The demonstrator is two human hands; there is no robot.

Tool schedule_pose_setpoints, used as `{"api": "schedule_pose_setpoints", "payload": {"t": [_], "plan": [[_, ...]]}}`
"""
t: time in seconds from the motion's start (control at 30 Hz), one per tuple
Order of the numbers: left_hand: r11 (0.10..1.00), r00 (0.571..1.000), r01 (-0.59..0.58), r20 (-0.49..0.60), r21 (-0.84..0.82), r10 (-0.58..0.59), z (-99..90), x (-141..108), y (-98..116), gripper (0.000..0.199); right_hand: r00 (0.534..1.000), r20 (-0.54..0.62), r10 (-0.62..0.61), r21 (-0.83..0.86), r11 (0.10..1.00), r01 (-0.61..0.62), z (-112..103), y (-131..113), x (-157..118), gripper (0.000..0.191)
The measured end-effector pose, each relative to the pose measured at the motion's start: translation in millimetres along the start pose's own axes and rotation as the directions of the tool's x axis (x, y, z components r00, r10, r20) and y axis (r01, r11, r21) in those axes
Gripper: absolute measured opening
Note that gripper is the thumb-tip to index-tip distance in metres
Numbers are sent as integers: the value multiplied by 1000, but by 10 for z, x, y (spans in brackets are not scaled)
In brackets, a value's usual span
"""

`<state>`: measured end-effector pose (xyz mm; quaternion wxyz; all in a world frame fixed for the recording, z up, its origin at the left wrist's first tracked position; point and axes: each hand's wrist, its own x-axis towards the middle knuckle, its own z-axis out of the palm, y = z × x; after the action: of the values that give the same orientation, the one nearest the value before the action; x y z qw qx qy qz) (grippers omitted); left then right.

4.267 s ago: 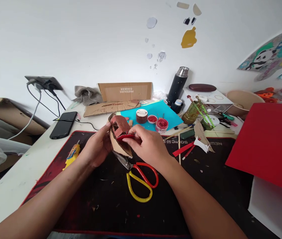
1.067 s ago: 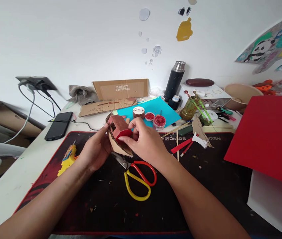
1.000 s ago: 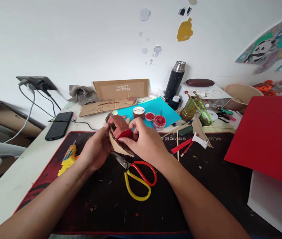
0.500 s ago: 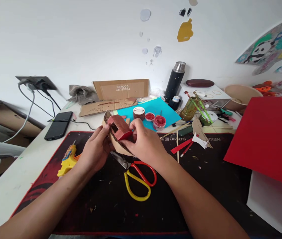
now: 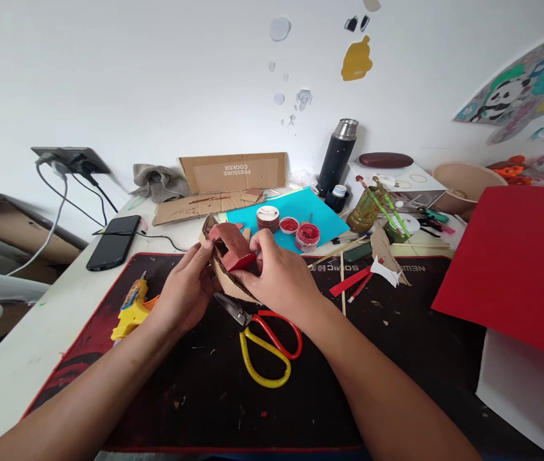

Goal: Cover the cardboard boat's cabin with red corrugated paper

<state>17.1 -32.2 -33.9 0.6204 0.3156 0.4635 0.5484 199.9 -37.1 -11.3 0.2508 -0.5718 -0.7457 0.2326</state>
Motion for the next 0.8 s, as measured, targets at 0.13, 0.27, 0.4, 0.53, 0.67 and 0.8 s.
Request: {"api": "schedule_pose_setpoints", "payload": {"t": [0.13, 0.27, 0.4, 0.53, 0.67, 0.8], "plan": [[999, 1000, 20, 11, -31, -20, -1, 5, -1, 32, 1000, -9, -1, -3, 1000, 1, -4, -9, -3, 45], [997, 998, 37, 43, -68, -34, 18, 0, 16, 31, 1000, -3, 1, -20, 1000, -1, -13, -19, -5, 44], [994, 998, 54, 24, -95, -52, 34, -13, 23, 27, 1000, 3, -8, -51, 999, 8, -10, -26, -9, 42], [993, 996, 84, 39, -85, -81, 47, -32, 18, 41, 1000, -6, -14, -89, 996, 13, 11, -26, -13, 43], [994, 991, 83, 110, -74, -75, 66, -68, 47, 51, 999, -12, -30, -84, 996, 28, 32, -17, -14, 42], [999, 989, 40, 143, -9, -38, 71, -111, 100, 67, 999, -25, -39, -59, 998, 37, 40, -10, -20, 42]]}}
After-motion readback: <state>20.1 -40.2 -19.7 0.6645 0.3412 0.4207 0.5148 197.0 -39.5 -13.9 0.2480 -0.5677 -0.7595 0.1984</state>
